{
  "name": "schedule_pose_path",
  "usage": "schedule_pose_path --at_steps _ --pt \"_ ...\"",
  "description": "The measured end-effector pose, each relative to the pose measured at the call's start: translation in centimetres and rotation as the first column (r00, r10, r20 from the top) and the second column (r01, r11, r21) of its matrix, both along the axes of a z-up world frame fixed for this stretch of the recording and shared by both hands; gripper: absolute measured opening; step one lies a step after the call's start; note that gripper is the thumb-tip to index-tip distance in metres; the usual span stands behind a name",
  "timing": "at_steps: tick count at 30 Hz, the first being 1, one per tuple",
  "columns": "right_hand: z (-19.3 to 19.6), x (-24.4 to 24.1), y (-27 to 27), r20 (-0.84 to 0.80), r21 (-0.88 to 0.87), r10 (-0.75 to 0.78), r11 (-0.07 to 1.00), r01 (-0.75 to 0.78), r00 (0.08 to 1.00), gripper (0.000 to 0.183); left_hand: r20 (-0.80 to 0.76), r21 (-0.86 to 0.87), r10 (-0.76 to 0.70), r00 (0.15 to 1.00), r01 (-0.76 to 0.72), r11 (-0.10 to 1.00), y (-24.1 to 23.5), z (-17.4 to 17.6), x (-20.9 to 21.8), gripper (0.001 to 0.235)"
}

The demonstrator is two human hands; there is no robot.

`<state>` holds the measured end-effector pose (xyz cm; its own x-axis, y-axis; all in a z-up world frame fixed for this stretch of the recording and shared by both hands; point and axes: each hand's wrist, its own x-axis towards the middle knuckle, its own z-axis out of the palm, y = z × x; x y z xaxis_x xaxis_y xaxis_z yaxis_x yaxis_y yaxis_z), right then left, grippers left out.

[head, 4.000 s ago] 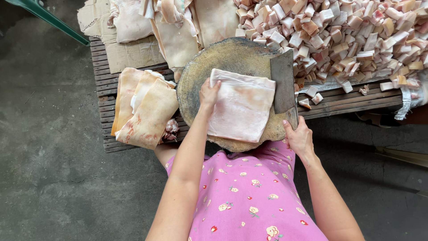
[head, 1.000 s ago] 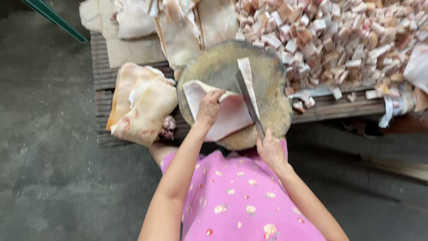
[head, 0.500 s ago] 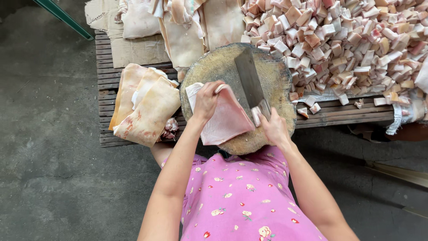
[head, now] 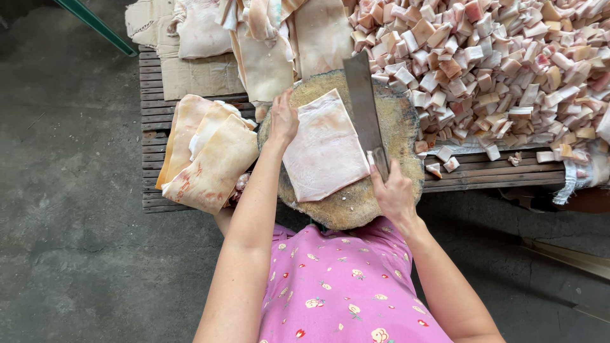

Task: The person cuts slabs of pork fat into small cubes on a wooden cutting board using a large cleaver. The person handles the fat slabs by hand, slicing them first into strips and then into small pieces, moving the cut pieces into a large pile on the right.

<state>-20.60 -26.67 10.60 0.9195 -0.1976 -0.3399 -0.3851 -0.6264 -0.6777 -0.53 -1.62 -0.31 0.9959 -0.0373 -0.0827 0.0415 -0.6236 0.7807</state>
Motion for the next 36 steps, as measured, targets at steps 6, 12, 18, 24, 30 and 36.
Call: schedule_pose_path --at_steps 6,12,18,24,30,36 --pt "-1.2 2.3 2.3 -0.118 -0.073 0.114 0.99 -0.124 0.986 0.04 0.035 0.025 -0.109 0.993 0.108 0.994 -0.5 0.0 -2.2 0.05" --pt "3.8 3.8 1.1 0.067 -0.058 0.127 0.991 -0.123 0.99 0.036 0.05 -0.043 -0.063 0.997 0.065 0.997 -0.2 -0.4 -2.2 0.054" --pt "2.4 4.4 2.7 0.646 -0.035 0.091 0.995 -0.09 0.758 0.034 0.088 -0.06 -0.057 0.995 0.062 0.996 -0.4 -1.6 -0.9 0.056" --pt "-3.8 3.9 4.3 -0.034 -0.199 0.114 0.973 -0.119 0.993 0.042 0.02 0.087 -0.154 0.988 0.152 0.985 -2.9 -3.7 0.5 0.066" --pt "-3.9 5.4 3.8 -0.134 -0.211 0.123 0.966 -0.15 0.983 0.041 0.001 0.161 -0.223 0.975 0.22 0.962 -4.8 -4.6 1.7 0.041" --pt "-4.8 13.8 5.4 0.033 -0.168 0.186 0.97 -0.178 0.982 0.043 -0.05 0.145 -0.173 0.984 0.179 0.973 -5.4 -2.9 -0.9 0.027"
